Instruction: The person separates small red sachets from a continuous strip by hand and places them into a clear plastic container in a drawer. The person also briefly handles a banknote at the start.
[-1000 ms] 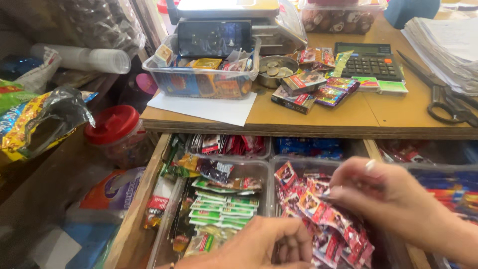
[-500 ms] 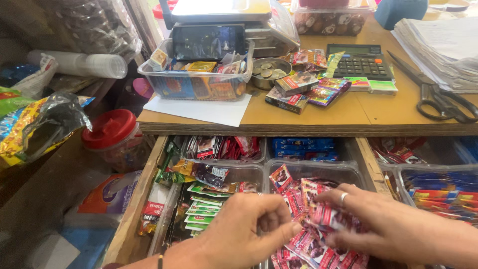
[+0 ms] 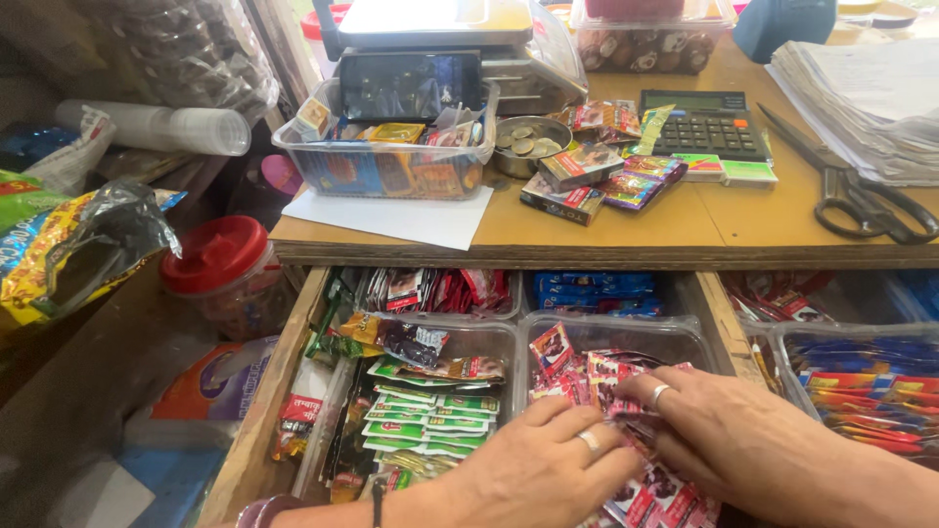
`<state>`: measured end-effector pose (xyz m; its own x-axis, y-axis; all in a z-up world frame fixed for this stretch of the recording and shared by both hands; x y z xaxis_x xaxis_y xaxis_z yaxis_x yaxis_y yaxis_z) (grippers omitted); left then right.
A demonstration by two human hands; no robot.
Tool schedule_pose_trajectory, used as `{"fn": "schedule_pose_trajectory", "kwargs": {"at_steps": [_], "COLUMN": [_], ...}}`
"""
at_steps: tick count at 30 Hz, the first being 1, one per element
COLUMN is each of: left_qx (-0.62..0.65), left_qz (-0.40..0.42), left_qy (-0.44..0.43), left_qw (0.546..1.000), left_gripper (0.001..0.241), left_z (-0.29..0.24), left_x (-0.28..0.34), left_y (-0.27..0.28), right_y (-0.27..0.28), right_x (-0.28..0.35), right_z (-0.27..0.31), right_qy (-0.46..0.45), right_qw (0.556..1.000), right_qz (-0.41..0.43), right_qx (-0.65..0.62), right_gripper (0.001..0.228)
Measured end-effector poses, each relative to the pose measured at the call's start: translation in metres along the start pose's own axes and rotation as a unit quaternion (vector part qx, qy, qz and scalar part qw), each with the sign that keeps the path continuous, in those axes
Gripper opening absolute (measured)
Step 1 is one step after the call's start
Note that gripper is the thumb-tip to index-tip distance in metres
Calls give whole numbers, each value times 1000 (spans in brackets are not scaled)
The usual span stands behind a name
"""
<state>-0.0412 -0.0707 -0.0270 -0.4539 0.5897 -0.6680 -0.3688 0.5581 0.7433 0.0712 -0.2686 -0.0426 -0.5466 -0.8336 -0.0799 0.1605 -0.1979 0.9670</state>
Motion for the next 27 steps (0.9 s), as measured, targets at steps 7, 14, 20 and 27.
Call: {"fn": "schedule_pose_trajectory", "kwargs": {"at_steps": [7, 14, 20, 27], "left_qx": [-17, -2, -28, -23], "left_qz": [37, 53, 60, 53], "left_qy": [45, 40, 24, 16], "left_qw": [998, 998, 998, 998], "left_gripper": [21, 28, 27, 25], "left_z": [14, 11, 9, 9], "left_x": [18, 24, 30, 27], "left_y": [-11, -23, -30, -26], "right_y": [17, 41, 29, 1], "right_x": [-8, -18, -23, -24], "right_z": [-5, -32, -10, -5], "right_qy": [-26, -247, -48, -54], "right_qw": [988, 952, 993, 997], "right_qz": [-130, -116, -94, -15], "right_qx": [-80, -136, -43, -48], "right_gripper": [19, 29, 57, 71]}}
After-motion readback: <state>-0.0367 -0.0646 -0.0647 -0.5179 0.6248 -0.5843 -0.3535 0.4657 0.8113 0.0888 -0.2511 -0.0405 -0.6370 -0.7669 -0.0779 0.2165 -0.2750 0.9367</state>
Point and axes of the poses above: each hand's wrist, its own x-axis away from the middle knuckle, its own y-axis out of the back of the hand, z = x × y, the point moved 3 cm from there along -x, towards the middle knuckle, and after that the axes turned 9 degrees about -z, right-handed, at the moved point
